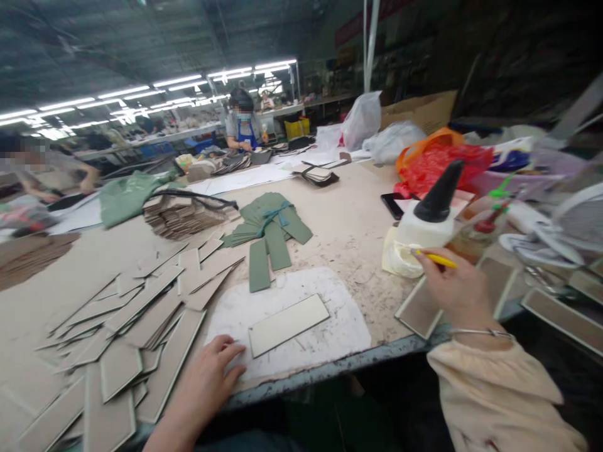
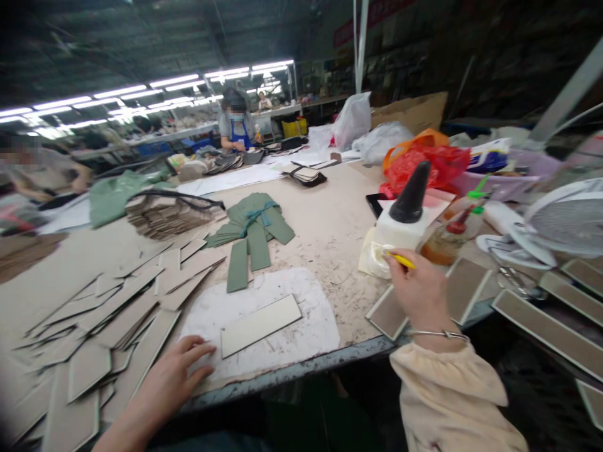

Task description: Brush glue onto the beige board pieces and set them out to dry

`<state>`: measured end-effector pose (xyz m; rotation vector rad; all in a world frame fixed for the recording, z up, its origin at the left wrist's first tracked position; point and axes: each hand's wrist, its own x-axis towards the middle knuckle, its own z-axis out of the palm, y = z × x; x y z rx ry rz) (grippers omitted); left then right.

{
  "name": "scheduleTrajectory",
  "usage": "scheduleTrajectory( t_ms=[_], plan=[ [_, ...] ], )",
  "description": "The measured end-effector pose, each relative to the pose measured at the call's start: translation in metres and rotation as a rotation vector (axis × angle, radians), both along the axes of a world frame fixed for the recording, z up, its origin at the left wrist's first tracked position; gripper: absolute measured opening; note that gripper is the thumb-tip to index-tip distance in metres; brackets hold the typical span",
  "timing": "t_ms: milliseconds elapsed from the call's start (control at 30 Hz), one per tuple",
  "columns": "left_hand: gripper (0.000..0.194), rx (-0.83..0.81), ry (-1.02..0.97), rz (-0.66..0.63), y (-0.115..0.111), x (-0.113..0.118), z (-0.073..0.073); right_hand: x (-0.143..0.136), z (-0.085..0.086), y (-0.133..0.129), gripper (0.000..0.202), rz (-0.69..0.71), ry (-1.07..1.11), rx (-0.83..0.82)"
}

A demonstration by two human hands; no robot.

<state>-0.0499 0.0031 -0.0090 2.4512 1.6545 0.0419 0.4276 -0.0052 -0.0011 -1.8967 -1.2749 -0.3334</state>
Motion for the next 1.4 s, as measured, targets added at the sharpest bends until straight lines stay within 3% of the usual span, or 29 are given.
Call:
scheduleTrajectory(
  t_ms=[133,233,333,467,567,633,733,867,1067,1400],
  plan=[
    [0.027,-0.034,-0.047,0.011,-0.005,0.01,0.007,-0.01,0.013,-0.007,0.036,-0.015,-0.049,0.078],
    [0.029,0.007,-0.106,0.022,-0.007,0.017,0.01,-0.029,0.029,-0.012,0.035,-0.003,0.04,0.09],
    [0.026,-0.009,-0.162,-0.053,-0.009,0.022,0.01,-0.053,0.036,-0.014,0.029,0.086,0.322,0.153],
    [0.024,-0.08,-0.144,-0.162,-0.009,0.029,0.007,-0.091,0.028,-0.008,0.024,0.315,0.823,0.256],
    [0.026,-0.107,-0.125,-0.217,-0.008,0.033,0.005,-0.127,0.02,-0.007,0.028,0.513,1.095,0.087],
    [0.026,-0.108,-0.132,-0.236,-0.008,0.034,0.003,-0.153,0.016,-0.008,0.033,0.593,1.164,-0.08],
    [0.028,-0.102,-0.153,-0.249,-0.009,0.032,0.0,-0.189,0.013,-0.01,0.038,0.68,1.137,-0.242],
    [0.027,-0.083,-0.161,-0.235,-0.008,0.029,0.001,-0.217,0.007,-0.008,0.036,0.752,1.055,-0.326],
    [0.02,-0.102,-0.027,-0.279,-0.007,0.032,0.01,-0.23,-0.005,-0.002,0.033,0.765,1.002,-0.405],
    [0.019,-0.118,0.182,-0.249,-0.012,0.038,0.018,-0.242,-0.021,0.005,0.034,0.789,0.962,-0.447]
  ],
)
